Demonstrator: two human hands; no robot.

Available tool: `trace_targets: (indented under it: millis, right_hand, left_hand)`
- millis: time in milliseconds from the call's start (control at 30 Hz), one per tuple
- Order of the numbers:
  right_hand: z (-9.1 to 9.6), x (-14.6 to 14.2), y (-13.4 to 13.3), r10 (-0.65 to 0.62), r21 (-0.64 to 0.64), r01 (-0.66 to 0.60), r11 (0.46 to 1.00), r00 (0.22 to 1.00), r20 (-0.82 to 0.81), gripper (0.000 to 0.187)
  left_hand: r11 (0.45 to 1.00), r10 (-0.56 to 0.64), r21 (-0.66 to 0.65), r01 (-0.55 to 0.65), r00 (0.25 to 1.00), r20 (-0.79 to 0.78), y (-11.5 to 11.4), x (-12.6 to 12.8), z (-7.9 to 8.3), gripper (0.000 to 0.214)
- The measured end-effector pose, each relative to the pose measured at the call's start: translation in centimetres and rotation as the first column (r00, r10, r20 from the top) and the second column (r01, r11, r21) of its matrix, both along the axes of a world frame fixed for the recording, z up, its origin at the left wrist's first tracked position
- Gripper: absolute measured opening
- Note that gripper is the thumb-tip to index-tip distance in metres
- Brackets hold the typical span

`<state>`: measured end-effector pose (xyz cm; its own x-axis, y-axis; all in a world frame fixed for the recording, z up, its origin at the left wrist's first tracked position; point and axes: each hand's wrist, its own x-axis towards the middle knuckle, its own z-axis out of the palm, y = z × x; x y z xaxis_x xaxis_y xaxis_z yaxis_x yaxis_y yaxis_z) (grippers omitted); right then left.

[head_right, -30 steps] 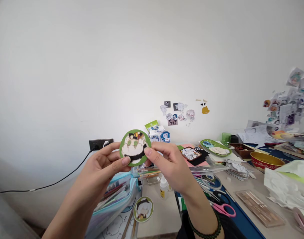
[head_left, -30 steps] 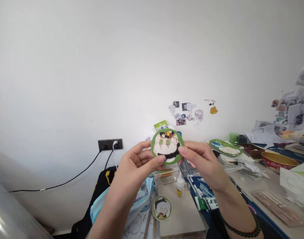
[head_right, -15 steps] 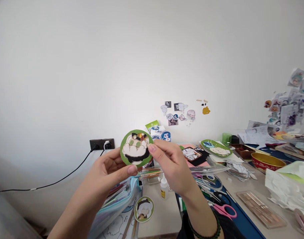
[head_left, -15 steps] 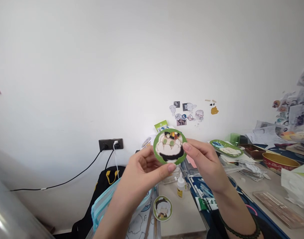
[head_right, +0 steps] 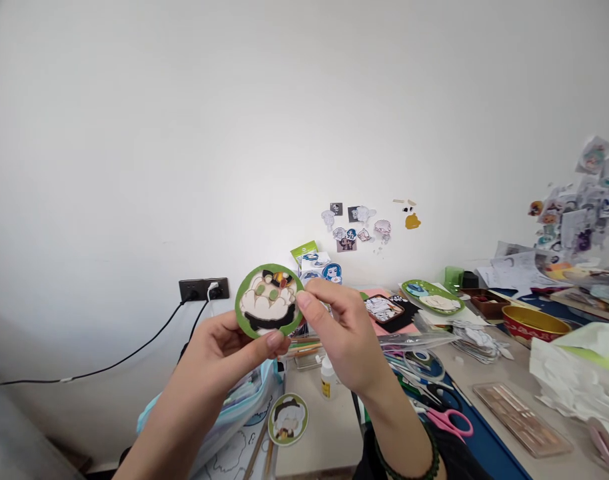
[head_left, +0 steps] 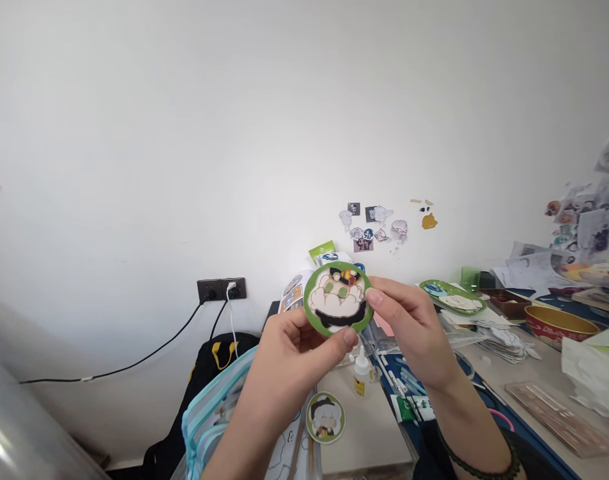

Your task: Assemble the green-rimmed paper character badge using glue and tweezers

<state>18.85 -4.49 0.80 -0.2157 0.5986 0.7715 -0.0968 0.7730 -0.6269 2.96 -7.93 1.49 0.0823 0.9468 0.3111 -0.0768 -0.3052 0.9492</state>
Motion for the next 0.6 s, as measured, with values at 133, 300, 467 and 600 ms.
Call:
trace_targets:
  millis: [133, 300, 467, 600]
  right_hand:
    - [-0.01, -0.27, -0.18, -0.009, 0.014, 0.01, 1.0, 1.0, -0.03, 0.04]
    - [0.0, -0.73, -0.12, 0.038, -0.009, -0.038, 0.999, 0.999, -0.036, 0.039]
    - [-0.01, -0.7, 0.07, 0.123, -0.047, -0.126, 0.991, 0.99, -0.062, 0.041]
    - [-0.21, -0.58, 0.07, 0.144, -0.074, -0.15, 0.986, 0.986, -0.079, 0.042]
  left_hand:
    - [0.999, -0.023, 0.034, 0.023, 1.0, -0.005, 0.07, 0.3, -0.17, 0.014]
    - [0.994, -0.092, 0.053, 0.092, 0.996, 0.006, 0.06, 0.22, -0.1, 0.016]
    - [0.988, -0.156, 0.007, 0.156, 0.988, 0.007, 0.12, -0.19, 0.05, 0.018]
    - [0.979, -0.202, -0.006, 0.202, 0.979, 0.006, 0.16, -0.13, 0.28, 0.017]
